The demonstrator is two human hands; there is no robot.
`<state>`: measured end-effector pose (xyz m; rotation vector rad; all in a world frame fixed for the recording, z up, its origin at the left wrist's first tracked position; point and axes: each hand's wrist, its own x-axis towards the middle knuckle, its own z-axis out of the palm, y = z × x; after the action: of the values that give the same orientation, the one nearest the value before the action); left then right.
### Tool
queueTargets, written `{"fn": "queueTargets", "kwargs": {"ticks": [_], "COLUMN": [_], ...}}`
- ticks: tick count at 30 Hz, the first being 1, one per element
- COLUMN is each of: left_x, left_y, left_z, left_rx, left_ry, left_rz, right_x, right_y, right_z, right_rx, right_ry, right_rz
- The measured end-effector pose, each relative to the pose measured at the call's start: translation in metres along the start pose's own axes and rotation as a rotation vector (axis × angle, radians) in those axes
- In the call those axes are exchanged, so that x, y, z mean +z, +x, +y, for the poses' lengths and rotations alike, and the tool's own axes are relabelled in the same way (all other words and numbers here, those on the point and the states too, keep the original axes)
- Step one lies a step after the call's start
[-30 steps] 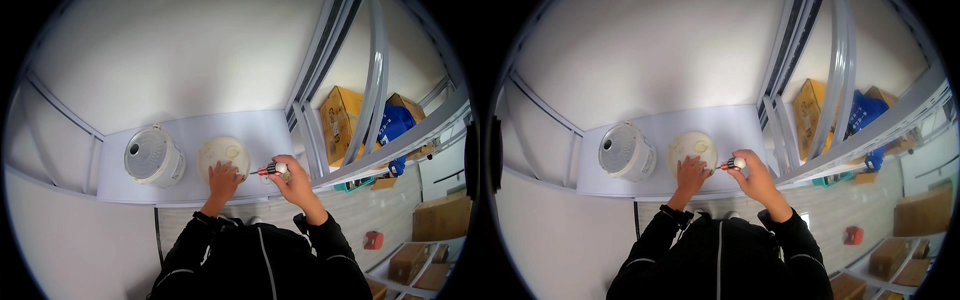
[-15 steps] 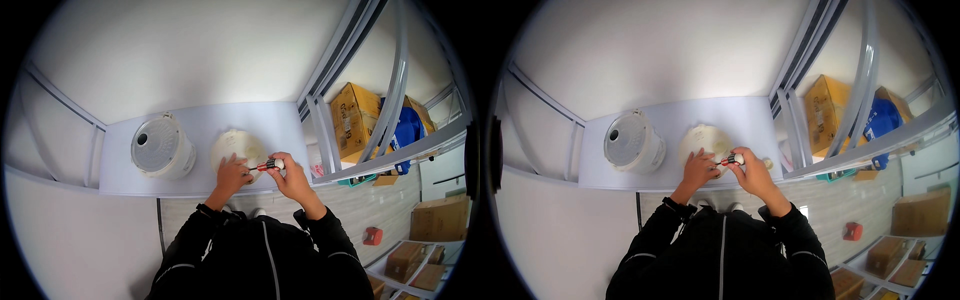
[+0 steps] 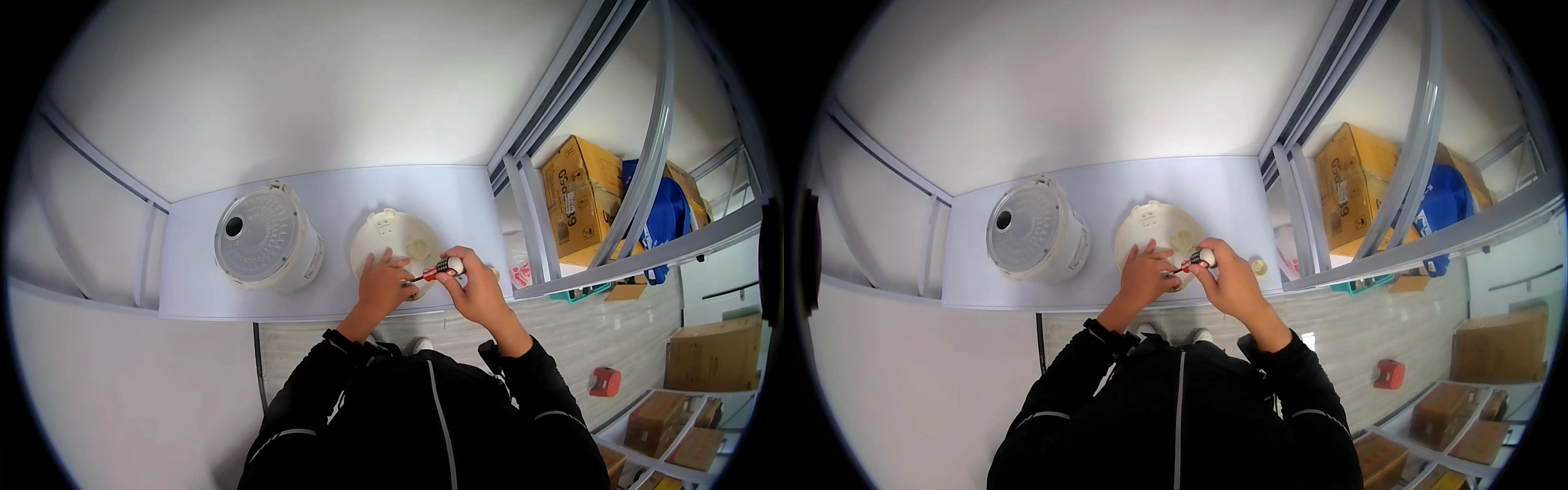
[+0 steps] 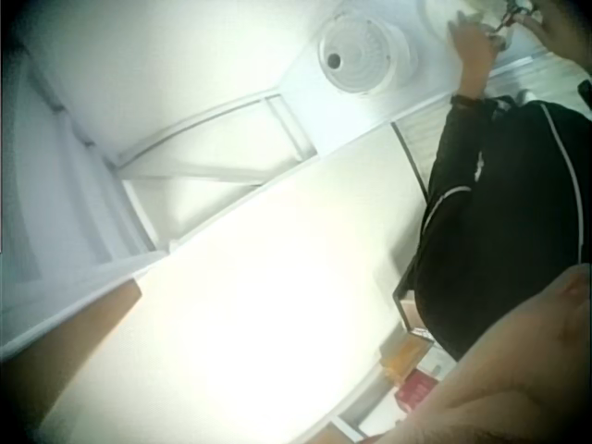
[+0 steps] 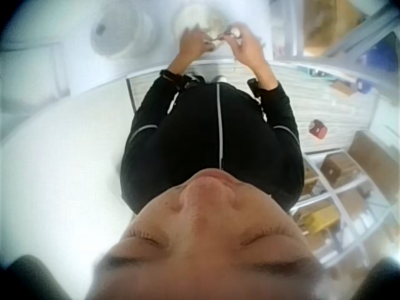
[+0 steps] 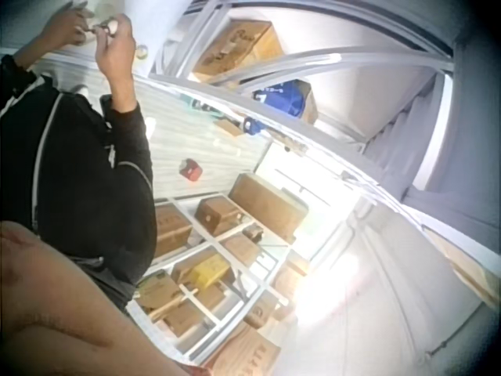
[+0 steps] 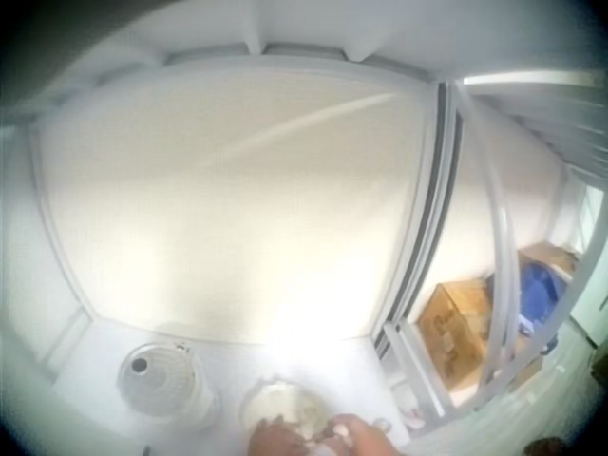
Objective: The person uses a screwdriver to remove screws from a white plastic lid and then from a cylindrical container. The person removes the lid and places it aside, then continues to unscrew components inside the container.
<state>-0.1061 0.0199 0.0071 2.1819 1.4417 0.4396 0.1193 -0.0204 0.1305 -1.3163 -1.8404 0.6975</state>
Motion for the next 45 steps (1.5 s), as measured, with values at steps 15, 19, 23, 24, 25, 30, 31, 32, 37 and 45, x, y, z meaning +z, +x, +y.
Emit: {"fn": "queueTargets", "kwargs": {"ticks": [15, 19, 23, 24, 25, 30, 31, 32, 37, 45], "left_x": [-0.006, -0.007, -0.007, -0.007, -0.007, -0.008, -0.008, -0.007, -0.005, -0.006], "left_y": [0.004, 0.004, 0.004, 0.005, 0.005, 0.005, 0.005, 0.005, 0.005, 0.006], "left_z": [0.001, 0.001, -0.001, -0.001, -0.001, 0.001, 0.001, 0.001, 0.001, 0.005], "left_rx": [0.0, 0.002, 0.006, 0.01, 0.014, 0.024, 0.026, 0.028, 0.032, 0.019], "left_ry": [0.026, 0.016, 0.024, 0.028, 0.032, 0.051, 0.051, 0.051, 0.059, 0.109], "left_rz": [-0.054, -0.056, -0.058, -0.058, -0.057, -0.048, -0.045, -0.043, -0.045, -0.089], "right_x": [0.003, 0.003, 0.002, 0.001, 0.001, 0.0, 0.0, 0.0, -0.003, -0.002], "right_y": [0.008, 0.012, 0.014, 0.014, 0.014, 0.014, 0.014, 0.014, 0.015, 0.015], "right_z": [-0.003, -0.002, -0.004, -0.005, -0.006, -0.005, -0.005, -0.005, -0.007, -0.015], "right_rx": [-0.055, -0.096, -0.103, -0.101, -0.099, -0.08, -0.084, -0.088, -0.132, -0.182], "right_ry": [-0.088, -0.109, -0.113, -0.117, -0.12, -0.102, -0.106, -0.111, -0.177, -0.203], "right_rz": [-0.041, -0.043, -0.069, -0.074, -0.079, -0.093, -0.088, -0.082, -0.09, -0.117]}}
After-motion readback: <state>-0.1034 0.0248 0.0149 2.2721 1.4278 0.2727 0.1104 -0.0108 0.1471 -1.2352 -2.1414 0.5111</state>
